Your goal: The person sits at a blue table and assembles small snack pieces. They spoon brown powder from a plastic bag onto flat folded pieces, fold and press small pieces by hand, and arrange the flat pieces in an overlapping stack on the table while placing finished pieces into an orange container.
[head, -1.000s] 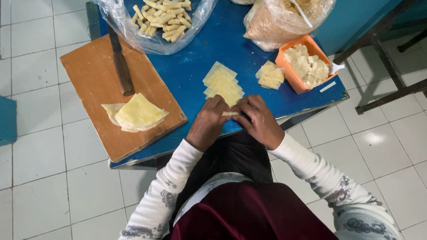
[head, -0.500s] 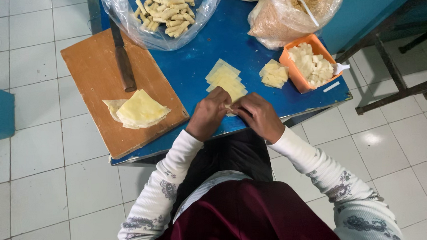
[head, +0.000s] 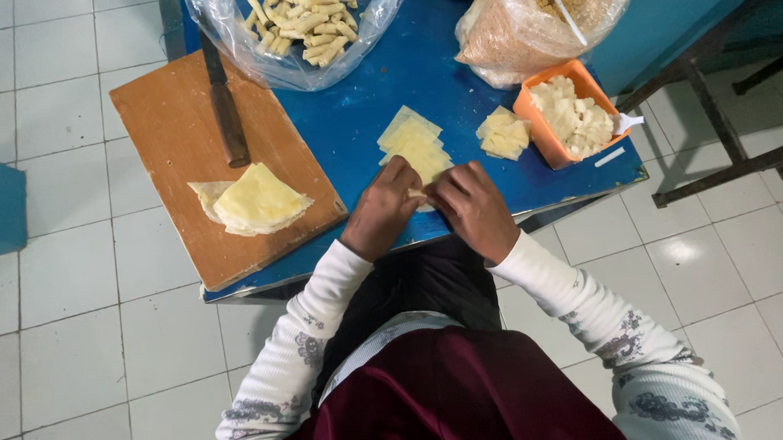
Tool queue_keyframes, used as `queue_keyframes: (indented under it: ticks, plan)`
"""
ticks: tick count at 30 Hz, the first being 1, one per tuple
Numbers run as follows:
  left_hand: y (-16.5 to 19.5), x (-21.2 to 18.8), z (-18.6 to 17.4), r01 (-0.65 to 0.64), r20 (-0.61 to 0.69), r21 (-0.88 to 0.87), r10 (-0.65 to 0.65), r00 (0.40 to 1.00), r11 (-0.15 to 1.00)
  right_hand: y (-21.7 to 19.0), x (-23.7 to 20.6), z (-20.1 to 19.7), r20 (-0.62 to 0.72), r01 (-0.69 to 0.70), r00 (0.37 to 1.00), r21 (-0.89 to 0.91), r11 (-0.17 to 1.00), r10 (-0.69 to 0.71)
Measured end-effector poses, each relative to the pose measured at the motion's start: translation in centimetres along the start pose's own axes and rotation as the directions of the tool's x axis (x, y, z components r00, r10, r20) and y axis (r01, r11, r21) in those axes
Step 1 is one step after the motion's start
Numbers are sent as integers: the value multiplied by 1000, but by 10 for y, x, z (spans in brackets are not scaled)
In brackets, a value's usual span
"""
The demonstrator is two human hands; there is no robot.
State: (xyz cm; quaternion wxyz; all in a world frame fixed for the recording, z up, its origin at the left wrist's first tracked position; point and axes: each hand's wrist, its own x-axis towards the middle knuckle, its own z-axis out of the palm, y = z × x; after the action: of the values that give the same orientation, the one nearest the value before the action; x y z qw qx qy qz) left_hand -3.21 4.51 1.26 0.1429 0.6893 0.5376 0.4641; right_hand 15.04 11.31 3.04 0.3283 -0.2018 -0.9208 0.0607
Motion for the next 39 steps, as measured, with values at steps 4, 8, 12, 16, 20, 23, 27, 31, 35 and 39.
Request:
queue_keyframes:
  ticks: [4,8,12,16,20,23,27,31,35,39]
  plan:
    - [4,0,1,-64,-3,130,65,998,989,-3,-3,1,-24,9,1000,-82,997,-11]
    - [7,1,4,-3,-57,153,12,998,988,-11,-12,-5,6,16,1000,-218,976,-15]
    - [20,-14,10,49,-136,155,-28,990,987,-16,-14,-5,13,3,1000,-312,950,1]
    - [35,-36,15,66,-60,332,-49,997,941,-12,-11,0,40,-26,998,-385,923,45]
    - [35,-46,17,23,-44,391,-7,999,920,-2,0,7,76,-27,995,-421,907,65]
    - [31,-49,18,-8,-43,387,26,999,922,8,17,9,132,-12,988,-431,902,76]
    - [29,-52,19,-22,-40,387,41,998,922,19,42,0,218,-55,970,-242,969,109]
    - [29,-54,19,-25,-44,393,46,998,919,14,53,-10,265,-84,963,105,991,53]
    - [29,-53,19,-17,-34,377,32,999,926,13,78,-14,406,-287,889,131,949,212]
    - [31,-52,19,-16,-48,391,37,998,920,25,141,-19,164,-212,976,540,815,145]
